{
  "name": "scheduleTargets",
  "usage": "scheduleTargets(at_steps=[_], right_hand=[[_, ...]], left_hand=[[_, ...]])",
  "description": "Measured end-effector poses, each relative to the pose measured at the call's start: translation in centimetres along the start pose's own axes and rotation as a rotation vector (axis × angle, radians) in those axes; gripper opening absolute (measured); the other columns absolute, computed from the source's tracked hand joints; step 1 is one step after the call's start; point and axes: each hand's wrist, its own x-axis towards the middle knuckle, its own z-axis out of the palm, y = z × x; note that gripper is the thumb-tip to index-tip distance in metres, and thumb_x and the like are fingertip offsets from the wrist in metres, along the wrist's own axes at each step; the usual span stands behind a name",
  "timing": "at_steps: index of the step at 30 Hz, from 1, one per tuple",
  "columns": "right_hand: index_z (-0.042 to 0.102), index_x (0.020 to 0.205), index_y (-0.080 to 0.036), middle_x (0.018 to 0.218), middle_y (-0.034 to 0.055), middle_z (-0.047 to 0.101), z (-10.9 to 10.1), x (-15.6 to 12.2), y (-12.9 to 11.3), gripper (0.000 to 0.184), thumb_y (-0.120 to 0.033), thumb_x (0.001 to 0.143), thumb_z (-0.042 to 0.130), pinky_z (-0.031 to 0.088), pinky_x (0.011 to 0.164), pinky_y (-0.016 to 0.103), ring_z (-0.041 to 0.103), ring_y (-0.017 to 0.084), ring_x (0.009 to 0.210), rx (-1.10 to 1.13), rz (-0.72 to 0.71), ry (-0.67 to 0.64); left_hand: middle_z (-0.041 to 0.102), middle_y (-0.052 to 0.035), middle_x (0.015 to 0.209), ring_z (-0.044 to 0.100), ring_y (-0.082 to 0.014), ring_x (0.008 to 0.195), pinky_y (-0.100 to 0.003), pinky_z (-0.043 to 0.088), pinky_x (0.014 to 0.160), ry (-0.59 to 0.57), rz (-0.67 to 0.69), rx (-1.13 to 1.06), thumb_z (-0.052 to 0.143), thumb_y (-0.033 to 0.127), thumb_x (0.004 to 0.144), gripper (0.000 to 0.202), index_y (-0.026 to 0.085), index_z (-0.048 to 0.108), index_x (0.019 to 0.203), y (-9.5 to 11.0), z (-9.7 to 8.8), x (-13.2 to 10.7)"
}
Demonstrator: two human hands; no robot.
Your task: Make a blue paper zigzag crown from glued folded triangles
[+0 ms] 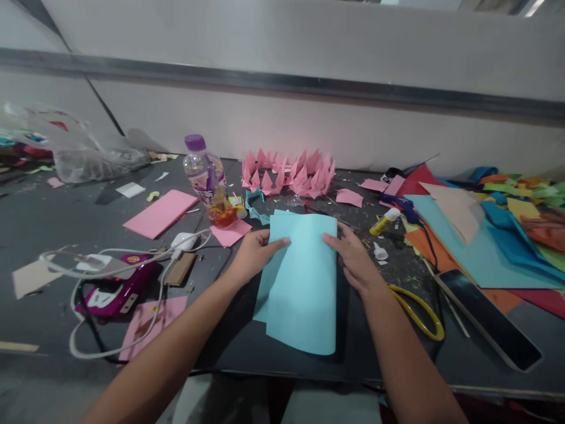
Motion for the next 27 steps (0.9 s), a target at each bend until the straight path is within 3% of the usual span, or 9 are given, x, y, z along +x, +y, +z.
scheduleTargets(at_steps=[4, 6, 9, 12, 14, 16, 27], right_hand=[[0.051, 0.111, -0.026, 0.106, 0.0031, 0.064, -1.3, 0.3, -0.5, 0.068, -0.032, 0.05, 0.08, 0.045, 0.087, 0.036, 0.058, 0.021, 0.098, -0.12, -0.132, 0.132], [0.055, 0.11, -0.025, 0.112, 0.0046, 0.062, -2.0, 0.3, -1.1, 0.062, -0.035, 0.053, 0.079, 0.044, 0.089, 0.035, 0.056, 0.02, 0.101, -0.207, -0.212, 0.15], [0.063, 0.101, -0.022, 0.106, 0.0055, 0.066, -2.5, -0.4, -2.0, 0.046, -0.042, 0.061, 0.074, 0.044, 0.086, 0.033, 0.058, 0.019, 0.097, -0.341, -0.107, -0.055], [0.069, 0.086, -0.019, 0.084, 0.0023, 0.069, -2.0, -1.3, -2.3, 0.034, -0.044, 0.063, 0.072, 0.044, 0.069, 0.027, 0.059, 0.015, 0.075, -0.484, 0.104, -0.377], [0.068, 0.073, -0.017, 0.066, -0.0015, 0.064, -1.5, -1.7, -2.1, 0.029, -0.044, 0.064, 0.07, 0.039, 0.056, 0.024, 0.052, 0.012, 0.059, -0.549, 0.166, -0.49], [0.066, 0.065, -0.016, 0.055, -0.0041, 0.056, -1.1, -1.8, -1.8, 0.03, -0.046, 0.067, 0.068, 0.033, 0.051, 0.023, 0.045, 0.009, 0.052, -0.564, 0.166, -0.502], [0.066, 0.063, -0.016, 0.053, -0.0042, 0.049, -1.2, -1.9, -1.7, 0.028, -0.043, 0.07, 0.064, 0.03, 0.049, 0.023, 0.038, 0.009, 0.051, -0.587, 0.108, -0.451]], left_hand=[[0.067, -0.0048, 0.073, 0.057, -0.0143, 0.057, -0.024, 0.043, 0.052, -0.073, -0.035, 0.057, 0.071, 0.049, 0.063, 0.041, 0.012, 0.067, 0.079, 0.0, -0.2, -0.2], [0.062, -0.0016, 0.064, 0.051, -0.0115, 0.051, -0.022, 0.038, 0.047, -0.202, -0.066, 0.133, 0.07, 0.048, 0.065, 0.038, 0.012, 0.066, 0.074, 0.3, -0.3, -0.5], [0.05, 0.0036, 0.053, 0.04, -0.0075, 0.045, -0.019, 0.028, 0.041, -0.493, -0.088, 0.29, 0.069, 0.048, 0.066, 0.037, 0.012, 0.06, 0.063, 0.9, -0.3, -1.1], [0.039, 0.0057, 0.05, 0.032, -0.0061, 0.045, -0.018, 0.021, 0.04, -0.655, -0.073, 0.374, 0.068, 0.05, 0.067, 0.04, 0.013, 0.053, 0.057, 1.2, -0.2, -1.6], [0.034, 0.0062, 0.05, 0.029, -0.0057, 0.046, -0.018, 0.018, 0.04, -0.677, -0.055, 0.398, 0.067, 0.049, 0.067, 0.042, 0.014, 0.047, 0.054, 1.3, -0.2, -1.7], [0.031, 0.0063, 0.05, 0.026, -0.0056, 0.046, -0.019, 0.015, 0.04, -0.671, -0.043, 0.425, 0.066, 0.049, 0.068, 0.044, 0.015, 0.044, 0.052, 1.2, -0.2, -1.7], [0.026, 0.0058, 0.05, 0.024, -0.0059, 0.045, -0.02, 0.013, 0.04, -0.653, -0.027, 0.461, 0.059, 0.054, 0.072, 0.048, 0.016, 0.038, 0.05, 1.3, -0.4, -1.6]])
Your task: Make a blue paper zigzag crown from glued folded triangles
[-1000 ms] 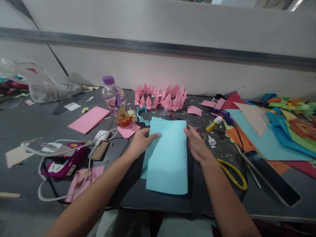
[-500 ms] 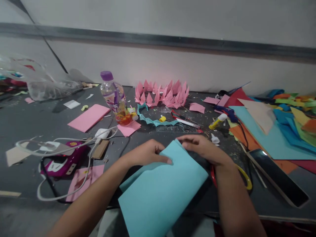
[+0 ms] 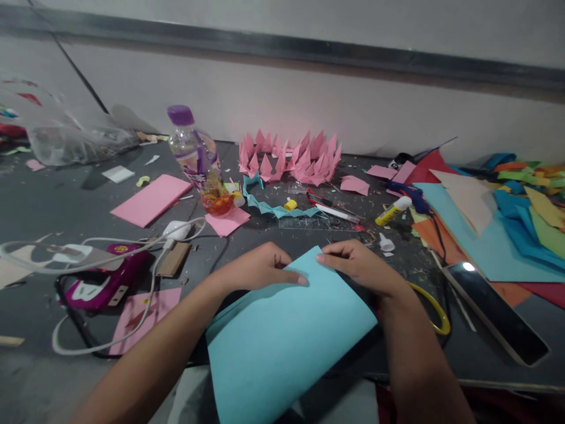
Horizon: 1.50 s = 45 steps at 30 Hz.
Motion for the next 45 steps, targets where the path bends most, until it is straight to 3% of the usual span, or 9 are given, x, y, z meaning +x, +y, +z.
scheduleTargets(at_steps=[18, 21, 24, 29, 32, 45], right_hand=[[0.06, 0.056, -0.016, 0.049, -0.0053, 0.041, 0.0, 0.0, -0.2, 0.034, -0.047, 0.069, 0.063, 0.025, 0.047, 0.022, 0.033, 0.008, 0.05, -0.039, -0.003, 0.002], [0.062, 0.055, -0.017, 0.05, -0.0045, 0.045, -0.6, 0.0, 0.0, 0.032, -0.047, 0.067, 0.064, 0.027, 0.047, 0.022, 0.034, 0.008, 0.049, -0.047, -0.014, 0.146], [0.068, 0.062, -0.018, 0.055, -0.003, 0.054, -1.7, 0.0, 0.4, 0.026, -0.044, 0.065, 0.067, 0.03, 0.048, 0.023, 0.04, 0.01, 0.052, -0.044, -0.018, 0.428], [0.072, 0.067, -0.02, 0.064, -0.0006, 0.064, -2.8, 0.2, 1.1, 0.02, -0.038, 0.06, 0.071, 0.037, 0.052, 0.025, 0.051, 0.014, 0.059, 0.062, -0.034, 0.77], [0.072, 0.069, -0.019, 0.061, -0.001, 0.062, -2.9, 0.3, 1.4, 0.021, -0.038, 0.058, 0.073, 0.037, 0.05, 0.025, 0.049, 0.013, 0.056, 0.134, -0.046, 0.807], [0.071, 0.073, -0.016, 0.06, -0.0026, 0.062, -3.0, 0.5, 1.9, 0.027, -0.038, 0.058, 0.074, 0.038, 0.048, 0.021, 0.049, 0.01, 0.053, 0.194, -0.045, 0.821]], left_hand=[[0.03, 0.0056, 0.049, 0.026, -0.0059, 0.044, -0.019, 0.016, 0.04, -0.018, -0.006, -0.029, 0.059, 0.053, 0.073, 0.047, 0.016, 0.042, 0.051, -0.1, 0.0, 0.0], [0.042, 0.0045, 0.053, 0.037, -0.0077, 0.046, -0.019, 0.027, 0.042, -0.034, -0.044, -0.066, 0.065, 0.048, 0.069, 0.037, 0.014, 0.055, 0.06, 0.1, -0.4, -0.2], [0.053, 0.0028, 0.059, 0.047, -0.0104, 0.052, -0.019, 0.033, 0.046, 0.005, -0.067, -0.047, 0.069, 0.043, 0.065, 0.03, 0.014, 0.062, 0.069, 0.1, -1.6, -0.6], [0.058, 0.0018, 0.064, 0.051, -0.0121, 0.058, -0.02, 0.037, 0.051, 0.317, -0.08, -0.023, 0.072, 0.044, 0.062, 0.031, 0.015, 0.063, 0.067, -0.2, -3.8, -1.4], [0.057, 0.0015, 0.061, 0.05, -0.0124, 0.057, -0.021, 0.037, 0.052, 0.403, -0.065, -0.051, 0.072, 0.046, 0.062, 0.032, 0.015, 0.06, 0.064, -0.6, -4.2, -1.6], [0.051, 0.0031, 0.058, 0.047, -0.01, 0.054, -0.021, 0.034, 0.05, 0.401, -0.016, -0.027, 0.069, 0.045, 0.067, 0.034, 0.014, 0.058, 0.062, -1.2, -4.3, -1.3]])
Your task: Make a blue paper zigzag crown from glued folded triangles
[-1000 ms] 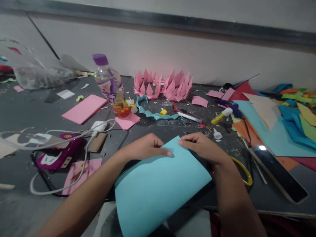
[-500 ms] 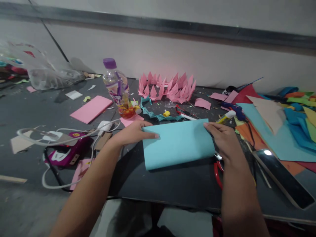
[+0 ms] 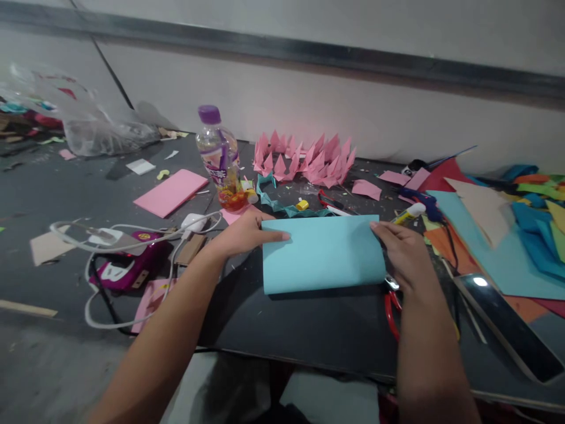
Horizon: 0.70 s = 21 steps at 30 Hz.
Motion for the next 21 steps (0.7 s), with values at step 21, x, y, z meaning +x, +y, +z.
scheduleTargets(at_steps=[21], right_hand=[[0.064, 0.077, -0.019, 0.086, 0.0061, 0.069, 5.1, -2.3, -0.5, 0.023, -0.028, 0.082, 0.044, 0.033, 0.058, 0.025, 0.062, 0.019, 0.079, -1.318, -0.283, -0.407]], left_hand=[[0.068, -0.0137, 0.09, 0.064, -0.0293, 0.085, -0.033, 0.047, 0.067, -0.002, -0.416, 0.938, 0.054, 0.029, 0.067, 0.025, 0.015, 0.066, 0.083, 1.4, -0.1, -0.7]])
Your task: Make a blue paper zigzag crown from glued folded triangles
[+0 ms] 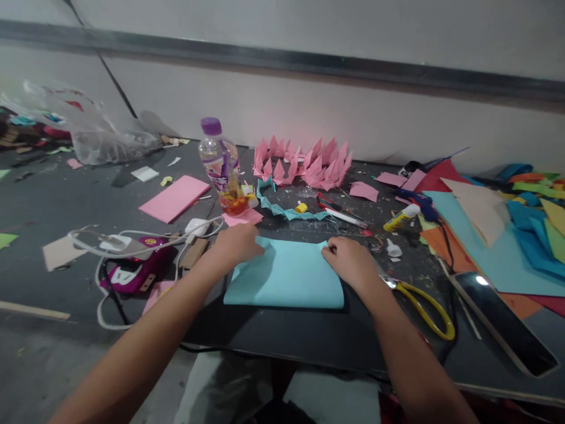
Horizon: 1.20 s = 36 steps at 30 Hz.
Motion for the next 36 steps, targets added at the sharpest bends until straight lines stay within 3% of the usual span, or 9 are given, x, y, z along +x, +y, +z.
scheduleTargets(at_steps=[5, 9, 13, 17, 19, 22, 24, 30, 36], right_hand=[[0.064, 0.091, -0.018, 0.098, 0.0092, 0.066, 0.3, 0.0, -1.1, 0.027, -0.028, 0.086, 0.039, 0.037, 0.061, 0.027, 0.063, 0.022, 0.085, -0.08, 0.02, 0.014], [0.061, 0.099, -0.017, 0.103, 0.0098, 0.065, 0.2, 0.0, -1.5, 0.029, -0.026, 0.088, 0.037, 0.041, 0.064, 0.028, 0.064, 0.023, 0.087, -0.132, 0.022, 0.013], [0.061, 0.101, -0.018, 0.102, 0.01, 0.065, 0.1, 0.3, -1.7, 0.028, -0.024, 0.087, 0.037, 0.044, 0.065, 0.029, 0.064, 0.024, 0.089, -0.157, 0.013, -0.008], [0.061, 0.1, -0.017, 0.101, 0.0112, 0.066, -0.1, 0.4, -1.7, 0.028, -0.024, 0.087, 0.038, 0.045, 0.067, 0.03, 0.065, 0.025, 0.089, -0.169, 0.012, -0.03], [0.061, 0.1, -0.016, 0.102, 0.0121, 0.066, -0.2, 0.4, -1.7, 0.028, -0.025, 0.088, 0.038, 0.046, 0.067, 0.031, 0.065, 0.026, 0.09, -0.172, 0.018, -0.036], [0.062, 0.1, -0.013, 0.102, 0.0137, 0.066, -0.3, 0.4, -1.7, 0.03, -0.026, 0.088, 0.038, 0.046, 0.069, 0.031, 0.065, 0.026, 0.09, -0.173, 0.031, -0.043], [0.062, 0.1, -0.013, 0.103, 0.0144, 0.066, -0.4, 0.3, -1.7, 0.031, -0.026, 0.088, 0.037, 0.046, 0.069, 0.031, 0.065, 0.026, 0.091, -0.172, 0.038, -0.047], [0.061, 0.101, -0.014, 0.105, 0.0141, 0.067, -0.2, -0.2, -1.8, 0.032, -0.029, 0.089, 0.036, 0.046, 0.069, 0.03, 0.065, 0.025, 0.091, -0.155, 0.072, -0.022], [0.061, 0.1, -0.014, 0.104, 0.0147, 0.066, 0.1, -0.1, -1.6, 0.031, -0.028, 0.089, 0.037, 0.045, 0.069, 0.03, 0.064, 0.025, 0.091, -0.135, 0.074, -0.012]], left_hand=[[0.067, -0.0182, 0.099, 0.063, -0.0336, 0.092, -0.037, 0.049, 0.07, 0.064, -0.038, 0.162, 0.054, 0.03, 0.072, 0.031, 0.012, 0.064, 0.095, 1.2, 0.3, -0.7], [0.067, -0.0189, 0.096, 0.063, -0.0333, 0.092, -0.038, 0.048, 0.072, 0.124, 0.033, 0.246, 0.052, 0.021, 0.076, 0.025, 0.009, 0.064, 0.094, 2.1, 0.6, -1.3], [0.061, -0.0153, 0.111, 0.054, -0.029, 0.108, -0.04, 0.042, 0.086, 0.186, 0.302, 0.327, 0.045, 0.007, 0.081, 0.028, 0.01, 0.062, 0.103, 2.9, 1.1, -1.5], [0.061, -0.0124, 0.105, 0.06, -0.0226, 0.093, -0.032, 0.046, 0.076, 0.121, 0.578, 0.39, 0.043, 0.006, 0.084, 0.027, 0.011, 0.063, 0.102, 2.1, 1.9, -0.8], [0.06, -0.0113, 0.108, 0.061, -0.0216, 0.092, -0.031, 0.046, 0.076, 0.092, 0.594, 0.343, 0.051, 0.018, 0.084, 0.026, 0.013, 0.061, 0.108, 1.4, 2.1, -0.5], [0.055, -0.0132, 0.118, 0.057, -0.0258, 0.102, -0.033, 0.047, 0.082, 0.06, 0.606, 0.256, 0.065, 0.043, 0.074, 0.054, 0.012, 0.055, 0.118, 0.7, 2.2, -0.4], [0.052, -0.0149, 0.122, 0.055, -0.0287, 0.106, -0.034, 0.047, 0.082, 0.028, 0.596, 0.235, 0.07, 0.051, 0.065, 0.07, 0.012, 0.052, 0.121, 0.8, 2.1, -0.6], [0.045, -0.0211, 0.127, 0.049, -0.0347, 0.11, -0.038, 0.046, 0.084, -0.075, 0.552, 0.235, 0.078, 0.055, 0.047, 0.098, 0.009, 0.044, 0.126, 1.6, 2.1, -1.1], [0.031, -0.023, 0.141, 0.036, -0.0351, 0.124, -0.04, 0.044, 0.089, -0.155, 0.493, 0.289, 0.077, 0.05, 0.048, 0.104, 0.014, 0.033, 0.134, 2.2, 1.9, -1.8]])
